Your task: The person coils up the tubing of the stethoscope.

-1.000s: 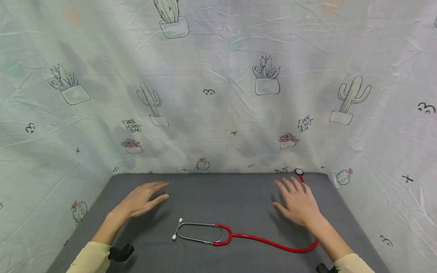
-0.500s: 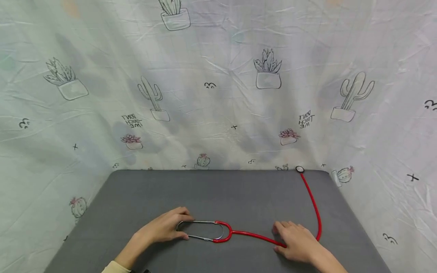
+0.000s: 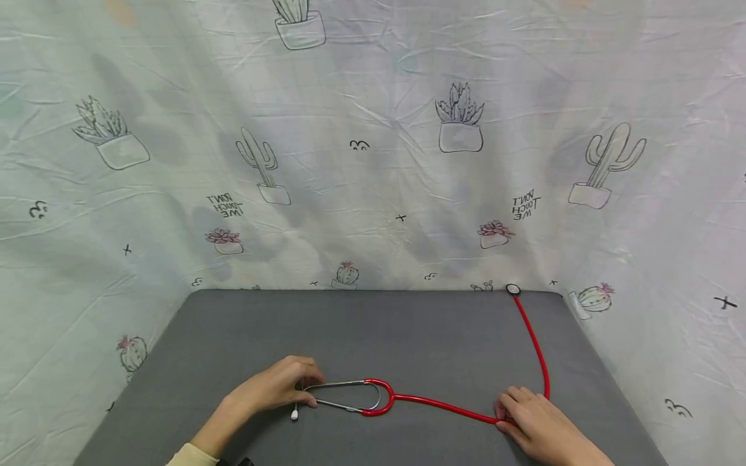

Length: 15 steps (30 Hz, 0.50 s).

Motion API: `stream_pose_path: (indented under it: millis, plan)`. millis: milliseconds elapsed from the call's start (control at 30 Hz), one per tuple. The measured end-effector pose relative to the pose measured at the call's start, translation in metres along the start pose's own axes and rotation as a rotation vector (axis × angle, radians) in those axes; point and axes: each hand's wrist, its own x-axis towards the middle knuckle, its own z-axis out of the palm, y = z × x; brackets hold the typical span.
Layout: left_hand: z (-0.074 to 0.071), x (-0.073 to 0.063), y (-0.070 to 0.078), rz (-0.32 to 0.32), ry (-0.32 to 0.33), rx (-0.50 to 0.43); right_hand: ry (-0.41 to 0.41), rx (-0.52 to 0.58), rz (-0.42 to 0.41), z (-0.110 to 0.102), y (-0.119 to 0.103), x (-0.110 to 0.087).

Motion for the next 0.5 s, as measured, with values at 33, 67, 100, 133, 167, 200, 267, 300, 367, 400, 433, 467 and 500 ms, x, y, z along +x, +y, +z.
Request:
stream_pose_path:
  millis: [33, 67, 100, 133, 167, 200, 267, 300, 367, 400, 433, 467, 500]
  plan:
    - [0.001, -0.001, 0.000, 0.004, 0.005, -0.005, 0.019, -0.004, -0.019, 0.000, 0.000, -0.001]
    - [0.001, -0.001, -0.001, 0.009, 0.011, -0.005, 0.037, -0.013, -0.036, 0.000, 0.000, -0.002]
    - [0.002, -0.002, -0.001, 0.012, 0.017, -0.003, 0.051, -0.014, -0.046, 0.001, 0.000, -0.001]
    - [0.002, -0.002, -0.001, 0.015, 0.021, 0.000, 0.058, -0.013, -0.047, 0.000, -0.001, -0.001]
    - [0.002, -0.002, 0.000, 0.025, 0.028, 0.008, 0.064, -0.014, -0.043, 0.000, -0.003, 0.000]
    - [0.003, -0.003, 0.000, 0.030, 0.030, 0.024, 0.063, -0.008, -0.027, -0.002, -0.004, 0.001]
    - [0.004, -0.003, 0.001, 0.035, 0.027, 0.050, 0.068, -0.020, 0.006, -0.005, -0.008, 0.003]
    - [0.005, -0.003, 0.001, 0.041, 0.028, 0.069, 0.072, -0.026, 0.021, -0.007, -0.010, 0.005]
    - [0.006, -0.002, 0.003, 0.066, 0.043, 0.140, 0.090, -0.050, 0.027, -0.012, -0.015, 0.010]
    - [0.007, -0.002, 0.003, 0.073, 0.053, 0.178, 0.100, -0.059, 0.023, -0.015, -0.016, 0.013]
    - [0.007, -0.002, 0.004, 0.084, 0.070, 0.217, 0.118, -0.075, 0.006, -0.017, -0.018, 0.017]
    - [0.008, -0.002, 0.004, 0.101, 0.094, 0.263, 0.137, -0.074, -0.014, -0.020, -0.020, 0.021]
    - [0.009, -0.002, 0.005, 0.114, 0.117, 0.303, 0.149, -0.068, -0.027, -0.023, -0.021, 0.026]
